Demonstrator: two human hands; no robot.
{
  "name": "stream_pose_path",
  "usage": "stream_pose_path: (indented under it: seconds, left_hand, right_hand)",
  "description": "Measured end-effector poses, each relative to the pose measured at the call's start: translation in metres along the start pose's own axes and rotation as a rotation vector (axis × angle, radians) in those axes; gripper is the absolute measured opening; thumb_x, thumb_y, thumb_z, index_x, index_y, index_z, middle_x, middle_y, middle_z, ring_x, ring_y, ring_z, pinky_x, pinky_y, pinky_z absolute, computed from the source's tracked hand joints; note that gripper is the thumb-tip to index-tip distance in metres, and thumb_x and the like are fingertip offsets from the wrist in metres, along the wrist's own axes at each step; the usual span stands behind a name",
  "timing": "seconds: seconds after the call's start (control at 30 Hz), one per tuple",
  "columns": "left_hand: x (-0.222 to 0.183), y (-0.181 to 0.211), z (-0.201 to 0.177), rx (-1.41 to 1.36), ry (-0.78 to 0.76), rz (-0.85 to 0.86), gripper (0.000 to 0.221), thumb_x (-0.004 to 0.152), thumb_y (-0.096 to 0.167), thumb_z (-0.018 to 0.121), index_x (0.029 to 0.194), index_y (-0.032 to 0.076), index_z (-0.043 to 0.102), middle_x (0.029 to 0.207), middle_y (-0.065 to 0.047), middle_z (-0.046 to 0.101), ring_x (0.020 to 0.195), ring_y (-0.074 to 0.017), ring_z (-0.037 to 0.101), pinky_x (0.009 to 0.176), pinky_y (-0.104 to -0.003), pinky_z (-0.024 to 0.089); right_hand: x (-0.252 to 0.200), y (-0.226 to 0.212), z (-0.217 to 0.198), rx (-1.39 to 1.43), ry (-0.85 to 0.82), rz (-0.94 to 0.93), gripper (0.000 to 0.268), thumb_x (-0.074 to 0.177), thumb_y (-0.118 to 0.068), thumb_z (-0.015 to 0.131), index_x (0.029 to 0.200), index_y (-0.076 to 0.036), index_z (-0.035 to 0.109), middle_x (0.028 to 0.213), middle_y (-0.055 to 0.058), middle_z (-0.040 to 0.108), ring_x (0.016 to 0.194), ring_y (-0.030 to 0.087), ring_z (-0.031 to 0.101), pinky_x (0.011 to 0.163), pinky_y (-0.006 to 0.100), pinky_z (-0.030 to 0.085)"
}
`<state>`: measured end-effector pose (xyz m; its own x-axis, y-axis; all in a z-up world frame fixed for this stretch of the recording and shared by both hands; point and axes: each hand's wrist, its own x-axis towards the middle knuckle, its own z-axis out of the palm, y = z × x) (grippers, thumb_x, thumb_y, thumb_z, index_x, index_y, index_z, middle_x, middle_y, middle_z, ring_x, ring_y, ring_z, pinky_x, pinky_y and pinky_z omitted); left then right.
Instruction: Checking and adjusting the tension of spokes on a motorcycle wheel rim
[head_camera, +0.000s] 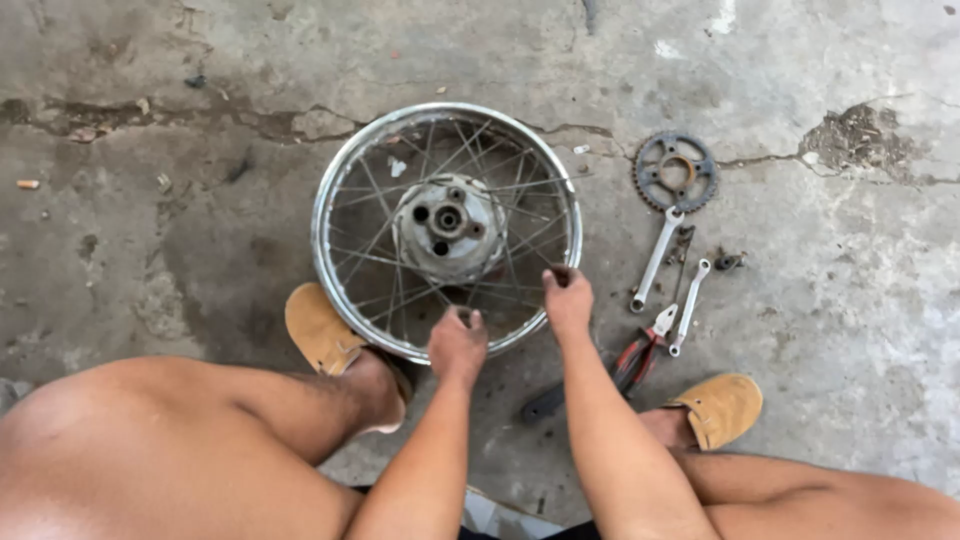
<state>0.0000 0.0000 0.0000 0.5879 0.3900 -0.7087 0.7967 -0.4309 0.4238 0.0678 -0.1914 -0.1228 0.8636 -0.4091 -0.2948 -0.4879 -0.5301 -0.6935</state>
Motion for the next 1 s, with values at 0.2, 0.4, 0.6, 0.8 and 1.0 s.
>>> stream_pose_path:
  seconds: [0.2, 0.4, 0.6, 0.8, 1.0]
  left_hand:
    - [0.047, -0.007, 0.021, -0.339, 0.539, 0.217, 0.041, 0.088, 0.022, 0.069, 0.125, 0.005, 0.062, 0.112, -0.025, 0.067, 0.112, -0.0467, 0.063, 0.103, -0.058, 0.049]
    - [0.085, 0.003, 0.012, -0.539, 0.54, 0.095, 0.07, 0.087, 0.024, 0.072, 0.145, -0.004, 0.047, 0.139, -0.037, 0.056, 0.136, -0.049, 0.052, 0.121, -0.056, 0.038]
    - [0.103, 0.011, 0.014, -0.688, 0.388, 0.047, 0.093, 0.079, 0.038, 0.079, 0.158, 0.008, 0.041, 0.152, -0.03, 0.051, 0.144, -0.0396, 0.048, 0.125, -0.045, 0.036]
    - [0.102, 0.034, 0.003, -0.956, 0.425, 0.004, 0.097, 0.074, 0.04, 0.09, 0.154, 0.01, 0.043, 0.15, -0.024, 0.054, 0.144, -0.034, 0.05, 0.123, -0.044, 0.039]
    - [0.128, 0.041, 0.017, -1.03, 0.565, -0.166, 0.092, 0.066, 0.034, 0.098, 0.147, 0.019, 0.055, 0.14, -0.014, 0.066, 0.134, -0.0254, 0.061, 0.113, -0.038, 0.051]
  right_hand:
    - [-0.016, -0.068, 0.0, 0.575, -0.362, 0.089, 0.065, 0.098, -0.009, 0.064, 0.153, 0.009, 0.035, 0.147, 0.036, 0.05, 0.136, 0.052, 0.049, 0.103, 0.063, 0.048]
    - [-0.006, -0.095, 0.013, 0.657, -0.366, 0.319, 0.079, 0.096, -0.017, 0.067, 0.161, -0.002, 0.024, 0.154, 0.034, 0.042, 0.14, 0.054, 0.046, 0.11, 0.07, 0.039]
    - [0.017, -0.093, 0.03, 0.734, -0.45, 0.446, 0.078, 0.096, -0.026, 0.07, 0.163, -0.022, 0.03, 0.159, 0.031, 0.035, 0.142, 0.06, 0.038, 0.109, 0.072, 0.035]
    - [0.027, -0.095, 0.05, 0.694, -0.416, 0.434, 0.069, 0.091, -0.025, 0.08, 0.152, -0.012, 0.05, 0.149, 0.034, 0.049, 0.136, 0.053, 0.049, 0.098, 0.069, 0.048]
    - [0.041, -0.05, 0.068, 0.516, -0.344, 0.347, 0.05, 0.085, -0.014, 0.084, 0.13, -0.001, 0.068, 0.103, 0.029, 0.069, 0.084, 0.036, 0.07, 0.056, 0.045, 0.06]
